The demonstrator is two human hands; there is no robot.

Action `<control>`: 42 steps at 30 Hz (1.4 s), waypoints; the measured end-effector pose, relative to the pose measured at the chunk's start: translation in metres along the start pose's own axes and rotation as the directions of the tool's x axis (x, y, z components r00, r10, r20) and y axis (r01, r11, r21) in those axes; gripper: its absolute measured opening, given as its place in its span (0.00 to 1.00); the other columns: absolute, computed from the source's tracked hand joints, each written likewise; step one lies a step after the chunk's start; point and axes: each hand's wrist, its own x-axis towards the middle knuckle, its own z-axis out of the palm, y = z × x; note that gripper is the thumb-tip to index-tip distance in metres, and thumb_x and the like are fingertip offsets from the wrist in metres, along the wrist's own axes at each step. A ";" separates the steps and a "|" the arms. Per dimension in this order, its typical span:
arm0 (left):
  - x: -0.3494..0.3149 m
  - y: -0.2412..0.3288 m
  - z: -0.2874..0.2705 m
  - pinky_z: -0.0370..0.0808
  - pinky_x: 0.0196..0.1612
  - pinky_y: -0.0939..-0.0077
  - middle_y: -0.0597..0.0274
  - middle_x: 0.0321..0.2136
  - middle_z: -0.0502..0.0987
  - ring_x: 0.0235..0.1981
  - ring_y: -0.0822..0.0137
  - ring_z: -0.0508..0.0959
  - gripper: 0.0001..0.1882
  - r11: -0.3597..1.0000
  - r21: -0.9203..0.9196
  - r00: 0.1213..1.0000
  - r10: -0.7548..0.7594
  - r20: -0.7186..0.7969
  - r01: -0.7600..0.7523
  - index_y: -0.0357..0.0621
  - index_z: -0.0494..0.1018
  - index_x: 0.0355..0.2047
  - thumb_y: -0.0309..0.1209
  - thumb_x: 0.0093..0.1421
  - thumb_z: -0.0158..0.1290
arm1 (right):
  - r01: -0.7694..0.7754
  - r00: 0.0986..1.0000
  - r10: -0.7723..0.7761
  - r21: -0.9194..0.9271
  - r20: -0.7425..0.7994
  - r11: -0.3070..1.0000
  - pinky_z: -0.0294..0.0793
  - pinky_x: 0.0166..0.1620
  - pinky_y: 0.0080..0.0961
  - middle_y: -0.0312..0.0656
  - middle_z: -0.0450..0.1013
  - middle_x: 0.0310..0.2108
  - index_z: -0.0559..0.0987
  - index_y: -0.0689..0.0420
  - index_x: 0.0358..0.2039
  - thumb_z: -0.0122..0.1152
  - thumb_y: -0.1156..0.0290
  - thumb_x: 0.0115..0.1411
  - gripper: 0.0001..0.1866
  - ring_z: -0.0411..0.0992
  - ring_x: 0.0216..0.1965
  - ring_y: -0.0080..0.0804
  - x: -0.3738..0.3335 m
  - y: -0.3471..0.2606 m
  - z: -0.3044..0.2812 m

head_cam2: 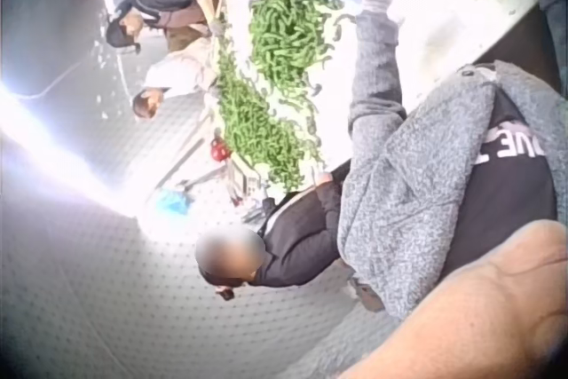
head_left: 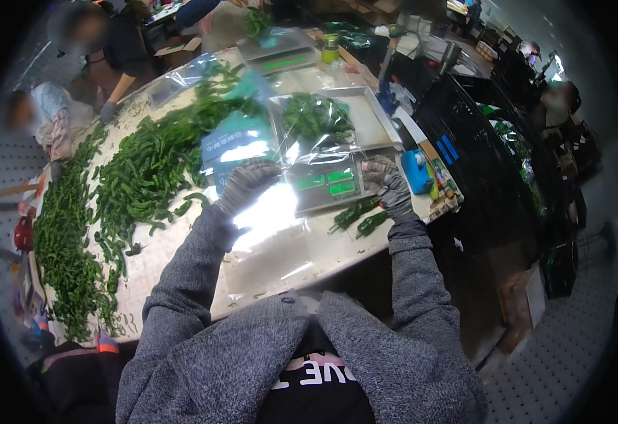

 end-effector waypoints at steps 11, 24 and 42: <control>0.097 -0.006 0.015 0.69 0.24 0.79 0.59 0.17 0.73 0.21 0.70 0.73 0.13 0.617 -0.638 0.632 -0.732 -0.252 0.461 0.40 0.71 0.25 0.37 0.57 0.47 | -0.191 0.846 -0.229 -0.674 -0.482 0.714 0.69 0.30 0.34 0.50 0.72 0.23 0.75 0.59 0.25 0.44 0.59 0.57 0.17 0.71 0.25 0.45 0.127 0.006 0.005; 0.144 -0.075 0.039 0.67 0.43 0.61 0.47 0.41 0.69 0.41 0.50 0.70 0.21 0.516 0.519 0.601 -0.800 0.007 0.681 0.45 0.66 0.44 0.33 0.47 0.49 | -0.165 0.920 0.371 -0.983 -0.123 0.082 0.68 0.41 0.39 0.53 0.71 0.34 0.75 0.58 0.33 0.44 0.64 0.53 0.15 0.70 0.37 0.46 0.173 0.068 -0.012; 0.083 -0.098 0.049 0.54 0.57 0.67 0.49 0.56 0.54 0.58 0.53 0.52 0.34 0.909 -0.120 0.869 -0.333 0.366 0.399 0.45 0.56 0.54 0.38 0.48 0.56 | -0.170 0.932 0.351 -0.754 0.085 0.634 0.64 0.46 0.33 0.55 0.66 0.42 0.60 0.56 0.53 0.51 0.55 0.53 0.30 0.66 0.45 0.47 0.141 0.001 0.005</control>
